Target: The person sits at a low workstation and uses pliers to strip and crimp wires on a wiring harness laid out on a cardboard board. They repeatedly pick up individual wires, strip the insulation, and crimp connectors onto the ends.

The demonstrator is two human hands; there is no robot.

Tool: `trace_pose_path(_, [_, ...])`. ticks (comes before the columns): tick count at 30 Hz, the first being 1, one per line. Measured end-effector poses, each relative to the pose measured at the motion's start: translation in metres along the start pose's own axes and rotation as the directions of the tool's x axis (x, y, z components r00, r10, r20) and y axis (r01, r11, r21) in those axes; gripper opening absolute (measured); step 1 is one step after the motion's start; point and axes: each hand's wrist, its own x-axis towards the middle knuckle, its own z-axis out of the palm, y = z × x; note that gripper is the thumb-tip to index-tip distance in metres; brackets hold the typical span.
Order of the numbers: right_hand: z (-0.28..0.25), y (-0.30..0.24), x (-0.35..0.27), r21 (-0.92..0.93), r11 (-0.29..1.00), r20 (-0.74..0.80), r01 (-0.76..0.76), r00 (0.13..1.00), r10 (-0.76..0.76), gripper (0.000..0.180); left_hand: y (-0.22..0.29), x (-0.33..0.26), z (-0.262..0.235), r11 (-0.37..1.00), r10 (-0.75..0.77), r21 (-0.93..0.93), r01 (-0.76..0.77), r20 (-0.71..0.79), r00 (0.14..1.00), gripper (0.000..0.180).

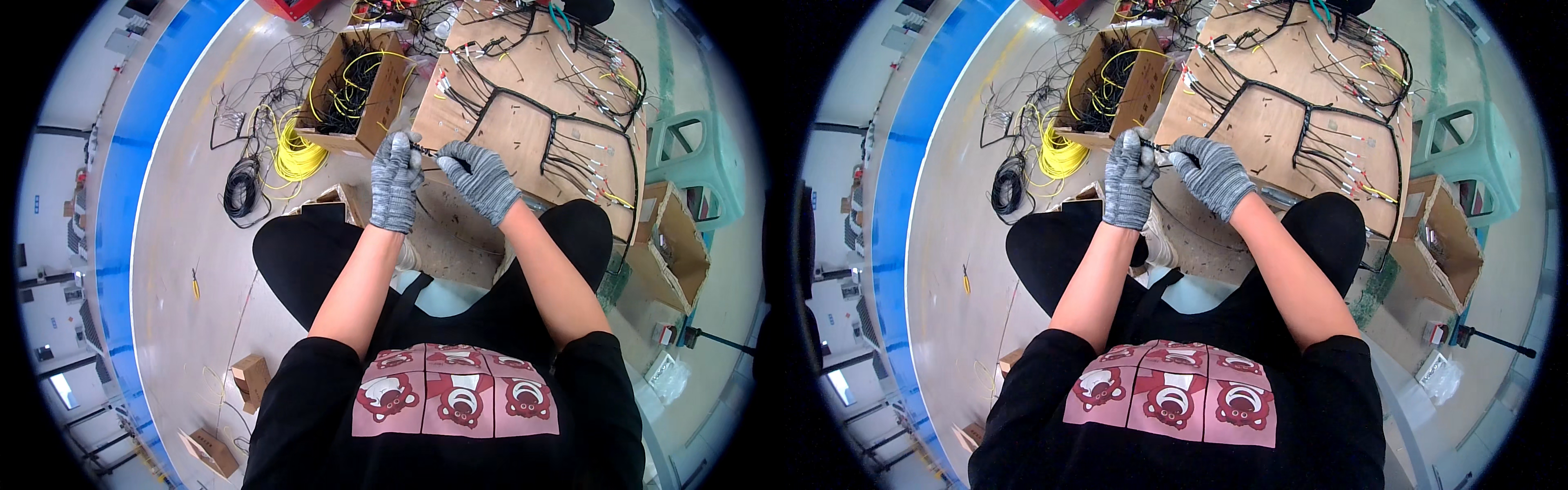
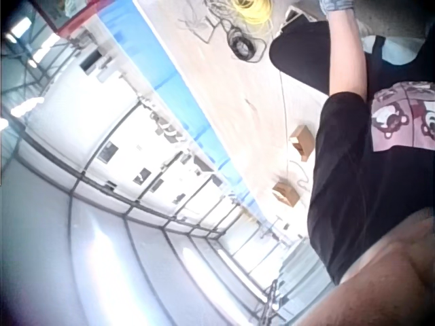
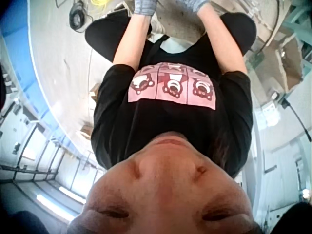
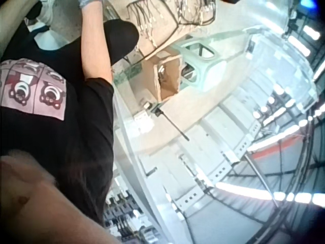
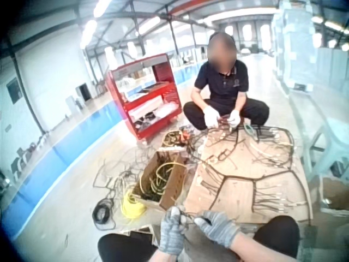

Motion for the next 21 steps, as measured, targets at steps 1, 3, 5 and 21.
trace_pose_path(1, [0.002,-0.001,-0.002,0.012,1.0,-0.011,-0.01,1.0,0.01,0.022,-0.001,-0.001,0.001,1.0,-0.009,0.0,0.009,-0.015,1.0,0.027])
trace_pose_path(3, [0.005,-0.001,-0.002,0.009,1.0,-0.033,-0.003,0.999,0.003,0.022,-0.003,-0.002,0.004,1.0,-0.021,-0.006,0.021,-0.041,0.999,0.026])
trace_pose_path(5, [0.007,0.003,0.001,-0.015,0.999,-0.052,0.03,0.998,-0.03,0.022,-0.005,-0.002,0.006,1.0,-0.02,0.006,0.02,-0.036,0.999,0.026])
trace_pose_path(21, [-0.002,0.033,0.003,-0.034,0.991,0.235,-0.129,0.963,0.134,0.02,-0.028,0.004,-0.041,0.974,-0.1,0.203,0.097,0.003,0.995,0.022])
